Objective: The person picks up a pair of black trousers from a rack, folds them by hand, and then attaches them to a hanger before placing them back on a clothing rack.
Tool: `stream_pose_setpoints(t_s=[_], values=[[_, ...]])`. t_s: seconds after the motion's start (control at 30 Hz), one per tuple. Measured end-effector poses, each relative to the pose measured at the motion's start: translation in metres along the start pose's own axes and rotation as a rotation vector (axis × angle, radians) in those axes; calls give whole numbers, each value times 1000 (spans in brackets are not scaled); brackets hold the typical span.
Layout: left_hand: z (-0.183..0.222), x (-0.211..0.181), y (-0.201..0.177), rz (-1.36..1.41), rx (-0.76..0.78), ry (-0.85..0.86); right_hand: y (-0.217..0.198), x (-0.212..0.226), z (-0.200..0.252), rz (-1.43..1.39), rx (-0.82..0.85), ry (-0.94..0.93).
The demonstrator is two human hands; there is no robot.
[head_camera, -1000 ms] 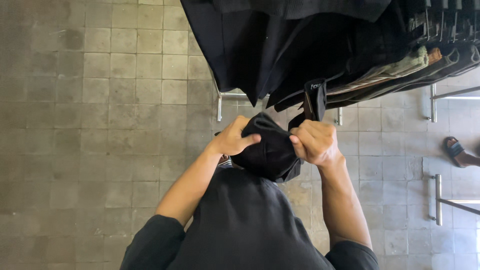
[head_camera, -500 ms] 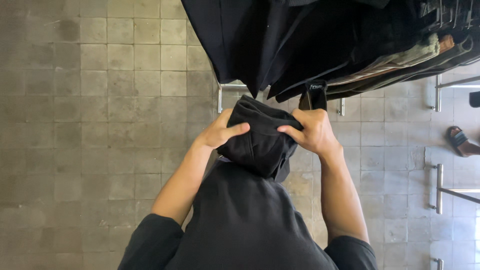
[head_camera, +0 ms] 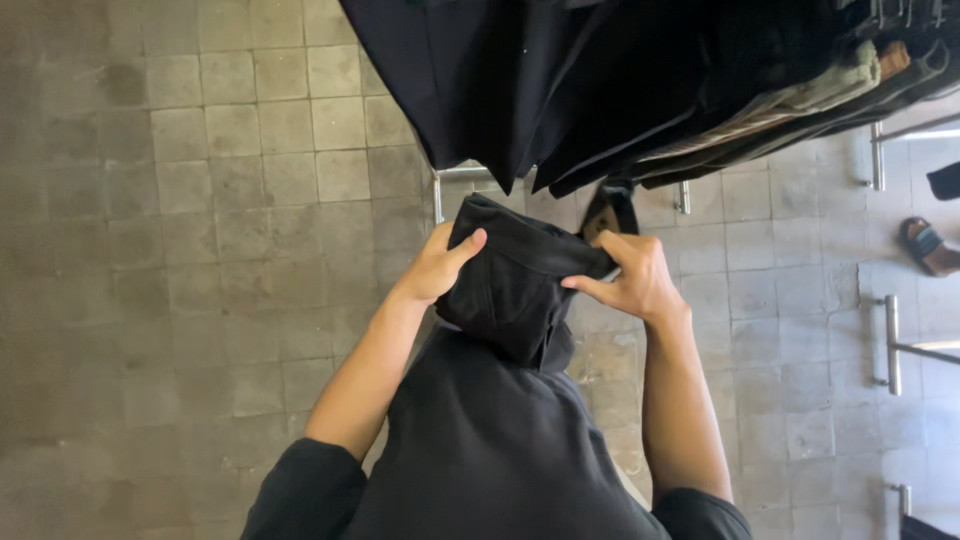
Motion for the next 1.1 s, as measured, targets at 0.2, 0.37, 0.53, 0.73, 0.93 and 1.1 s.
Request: stream_pose_setpoints(t_s=[0.2, 0.37, 0.53, 0.73, 0.93, 1.1], values=[[-9, 17, 2, -39, 58, -23, -1, 13, 29, 50, -248, 125], [-19, 31, 20, -57, 167, -78, -9, 11, 59, 44, -379, 214], [-35, 52, 51, -80, 302, -81, -32, 1, 96, 55, -517, 179], [-47, 67, 104, -134, 400, -104, -62, 9, 135, 108, -494, 247], [-56, 100, 152, -246, 403, -92, -87, 19, 157, 237, -478, 539], [-59, 132, 188, -231, 428, -189, -85, -22, 203, 361, -597, 519]])
Point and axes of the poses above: each hand's wrist, its own z-axis away from the middle knuckle, its own y-axis out of the palm, x = y × z, the point moved 2 cm from there along -z, towards the middle knuckle, and after that the axes turned 7 degrees about y, right-handed, at the moved point
